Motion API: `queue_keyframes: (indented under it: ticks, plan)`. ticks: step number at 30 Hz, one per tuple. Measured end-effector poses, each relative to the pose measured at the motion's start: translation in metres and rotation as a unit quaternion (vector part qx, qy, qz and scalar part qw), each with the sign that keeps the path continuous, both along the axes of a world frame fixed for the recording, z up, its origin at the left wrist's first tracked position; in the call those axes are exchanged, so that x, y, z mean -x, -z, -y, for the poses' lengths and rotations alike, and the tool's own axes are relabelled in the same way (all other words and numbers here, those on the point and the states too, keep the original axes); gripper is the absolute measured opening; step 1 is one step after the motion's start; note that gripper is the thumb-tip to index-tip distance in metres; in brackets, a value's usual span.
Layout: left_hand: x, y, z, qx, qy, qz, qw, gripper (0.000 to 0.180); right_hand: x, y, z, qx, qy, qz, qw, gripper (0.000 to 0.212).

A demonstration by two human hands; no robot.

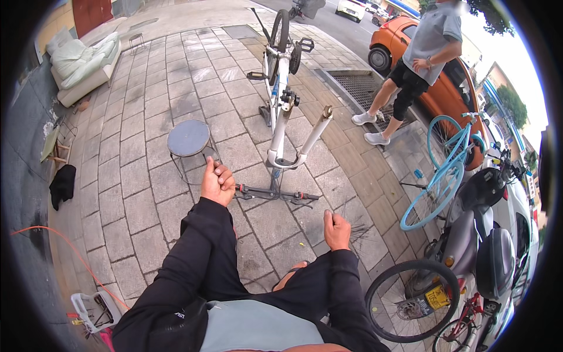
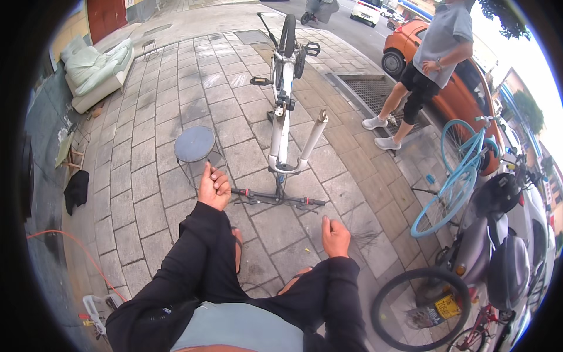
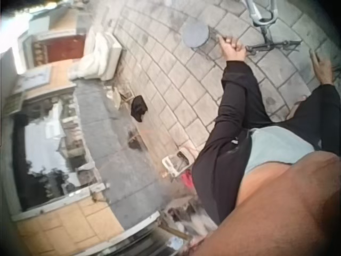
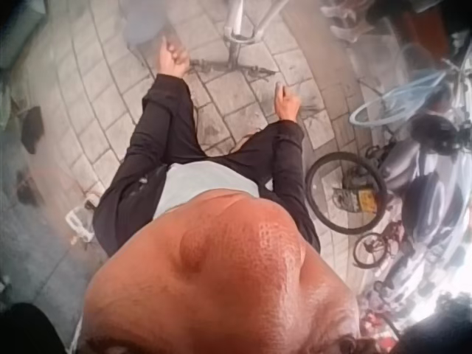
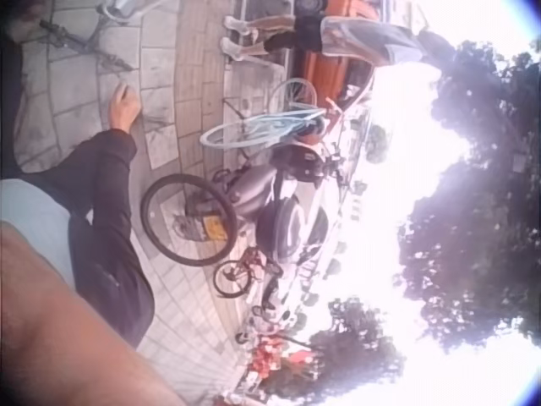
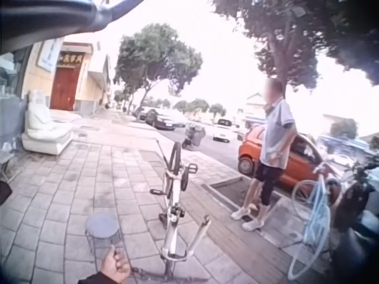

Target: The person retrieves a bicycle tire and a wheel hub with spokes from a cluttered shop interior, then moves outside to a tiled sidewalk. The person inserts the spokes into the hub and begins threading them, preparing to assemble the wheel.

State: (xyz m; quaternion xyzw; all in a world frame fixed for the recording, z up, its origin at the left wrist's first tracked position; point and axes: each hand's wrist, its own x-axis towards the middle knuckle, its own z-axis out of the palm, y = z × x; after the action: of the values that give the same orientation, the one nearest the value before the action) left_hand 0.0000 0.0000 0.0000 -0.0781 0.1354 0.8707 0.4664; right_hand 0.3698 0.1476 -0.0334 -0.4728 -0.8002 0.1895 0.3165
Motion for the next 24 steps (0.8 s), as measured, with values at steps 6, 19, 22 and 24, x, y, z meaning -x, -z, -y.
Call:
queue_keyframes:
  ticks: [6,19,22,24]
  plan:
    - [-0.002,-0.006,-0.021,-0.002,0.013,0.005,1.0,0.027,0.012,-0.008,-0.013,0.005,0.001,-0.043,0.999,0.042]
    - [-0.009,-0.007,-0.021,0.003,0.045,-0.005,0.999,0.024,0.008,-0.021,-0.001,0.029,0.01,-0.061,0.998,0.042]
    - [-0.012,-0.005,-0.021,0.007,0.041,-0.012,0.999,0.027,0.004,-0.024,0.003,0.024,0.011,-0.061,0.998,0.042]
    - [-0.013,-0.005,-0.019,0.009,0.047,0.001,0.999,0.027,0.0,-0.025,0.005,0.012,0.011,-0.064,0.998,0.042]
